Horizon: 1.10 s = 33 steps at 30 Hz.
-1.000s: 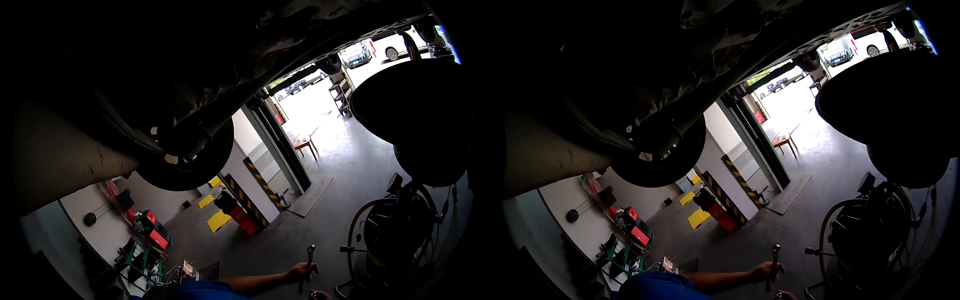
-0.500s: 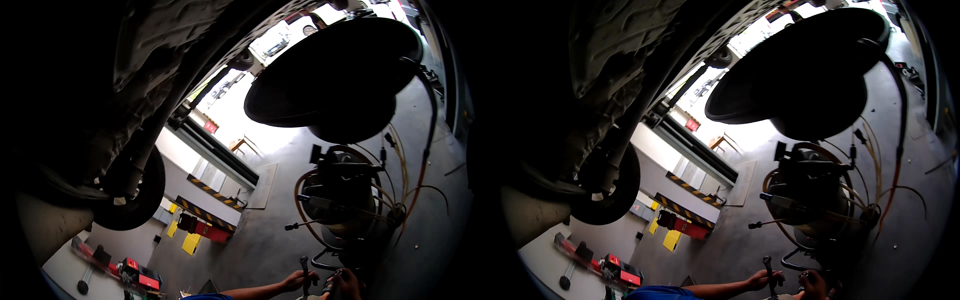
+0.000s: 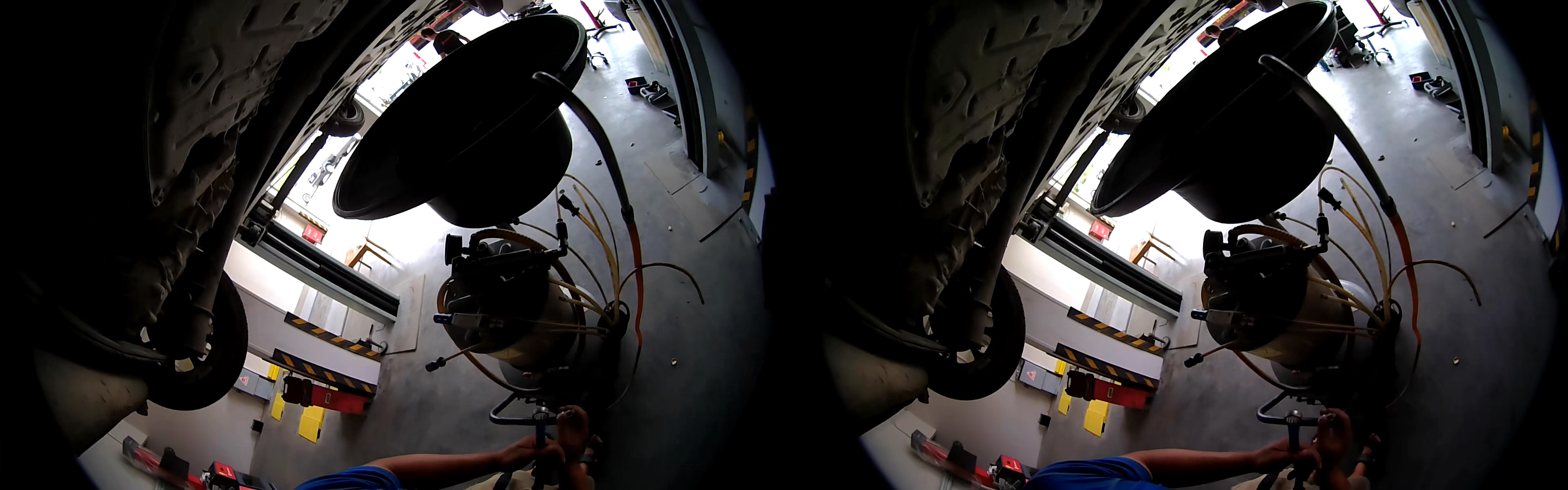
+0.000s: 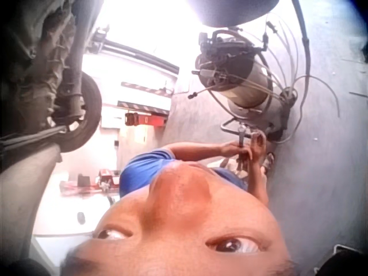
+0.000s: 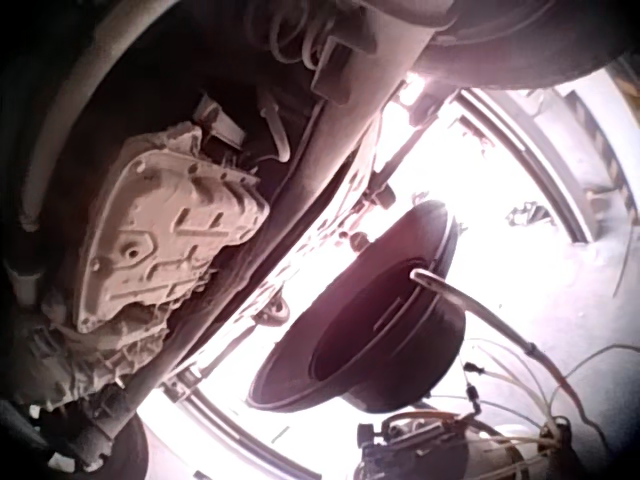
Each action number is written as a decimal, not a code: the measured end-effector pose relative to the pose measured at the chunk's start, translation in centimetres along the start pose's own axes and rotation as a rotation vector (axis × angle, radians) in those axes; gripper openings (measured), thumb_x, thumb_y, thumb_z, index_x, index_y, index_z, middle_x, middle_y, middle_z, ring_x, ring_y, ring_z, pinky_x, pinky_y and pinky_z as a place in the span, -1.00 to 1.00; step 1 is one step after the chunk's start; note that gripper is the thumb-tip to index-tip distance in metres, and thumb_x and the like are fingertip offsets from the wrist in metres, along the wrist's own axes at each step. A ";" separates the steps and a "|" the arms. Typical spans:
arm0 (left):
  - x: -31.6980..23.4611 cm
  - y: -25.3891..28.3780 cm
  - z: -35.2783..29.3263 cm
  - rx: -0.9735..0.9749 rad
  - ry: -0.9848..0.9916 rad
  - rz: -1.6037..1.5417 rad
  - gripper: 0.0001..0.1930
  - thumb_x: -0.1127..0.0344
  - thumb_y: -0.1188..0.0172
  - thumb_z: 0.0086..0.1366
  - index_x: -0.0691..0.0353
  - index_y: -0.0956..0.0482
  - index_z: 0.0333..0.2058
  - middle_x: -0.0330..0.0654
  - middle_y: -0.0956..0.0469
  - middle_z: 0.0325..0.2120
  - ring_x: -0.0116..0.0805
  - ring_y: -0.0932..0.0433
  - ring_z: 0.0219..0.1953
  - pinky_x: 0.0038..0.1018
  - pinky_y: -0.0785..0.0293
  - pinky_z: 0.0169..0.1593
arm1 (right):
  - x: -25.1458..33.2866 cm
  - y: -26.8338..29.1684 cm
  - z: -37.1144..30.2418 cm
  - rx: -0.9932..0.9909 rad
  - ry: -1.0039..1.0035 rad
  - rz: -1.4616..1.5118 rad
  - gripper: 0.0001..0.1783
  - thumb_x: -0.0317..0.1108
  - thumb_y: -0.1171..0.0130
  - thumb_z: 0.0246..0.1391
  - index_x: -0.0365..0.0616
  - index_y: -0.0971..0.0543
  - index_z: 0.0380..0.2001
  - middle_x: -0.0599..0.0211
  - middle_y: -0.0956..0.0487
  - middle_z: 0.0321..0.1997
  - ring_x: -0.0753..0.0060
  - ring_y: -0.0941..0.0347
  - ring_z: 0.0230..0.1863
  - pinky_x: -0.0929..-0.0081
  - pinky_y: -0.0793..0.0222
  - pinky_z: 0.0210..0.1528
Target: The person loosens a drain bolt on a vehicle undercarriage using a wrench and drains the oil into a specialized drain container.
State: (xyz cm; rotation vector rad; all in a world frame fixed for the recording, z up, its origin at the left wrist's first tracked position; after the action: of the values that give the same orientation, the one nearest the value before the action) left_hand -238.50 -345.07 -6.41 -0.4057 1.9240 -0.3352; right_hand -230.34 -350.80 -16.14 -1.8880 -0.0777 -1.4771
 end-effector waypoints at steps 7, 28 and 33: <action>-1.4 1.5 -1.1 -0.360 0.265 0.189 -0.66 0.09 0.12 0.37 0.21 -0.47 -0.11 -0.29 -0.45 -0.43 -0.62 -0.33 -0.48 -0.64 -0.27 -0.47 | -1.7 4.2 -0.3 0.088 0.091 -0.211 -0.82 -0.47 -0.11 -0.05 -0.21 -0.48 -0.30 0.27 -0.49 -0.36 0.44 -0.42 -0.36 0.48 -0.35 -0.31; 6.6 10.4 0.0 -0.831 0.240 1.049 -0.71 0.30 0.04 0.28 0.24 -0.46 -0.07 -0.09 -0.51 -0.17 -0.18 -0.48 -0.15 -0.37 -0.37 -0.03 | 0.0 5.8 3.3 0.348 -0.374 0.231 -0.83 -0.47 -0.15 0.06 -0.28 -0.51 -0.25 0.48 -0.49 -0.38 0.66 -0.34 -0.36 0.69 -0.29 -0.30; 5.6 9.7 0.6 -0.787 0.282 1.093 -0.70 0.27 0.05 0.29 0.22 -0.44 -0.04 -0.08 -0.49 -0.14 -0.16 -0.45 -0.11 -0.36 -0.36 -0.01 | 1.0 6.9 4.7 0.318 -0.354 0.175 -0.82 -0.48 -0.16 0.05 -0.28 -0.52 -0.24 0.49 -0.48 -0.39 0.66 -0.34 -0.38 0.70 -0.30 -0.32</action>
State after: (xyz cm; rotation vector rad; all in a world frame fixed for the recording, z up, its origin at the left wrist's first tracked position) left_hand -241.10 -338.74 -15.36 0.2569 2.1892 1.1457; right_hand -222.96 -353.62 -19.07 -1.8191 -0.2882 -0.9410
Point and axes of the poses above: each hand's wrist, its own z-axis towards the middle knuckle, its own y-axis out of the back of the hand, x = y × z, the point moved 1 cm from there along z, towards the middle knuckle
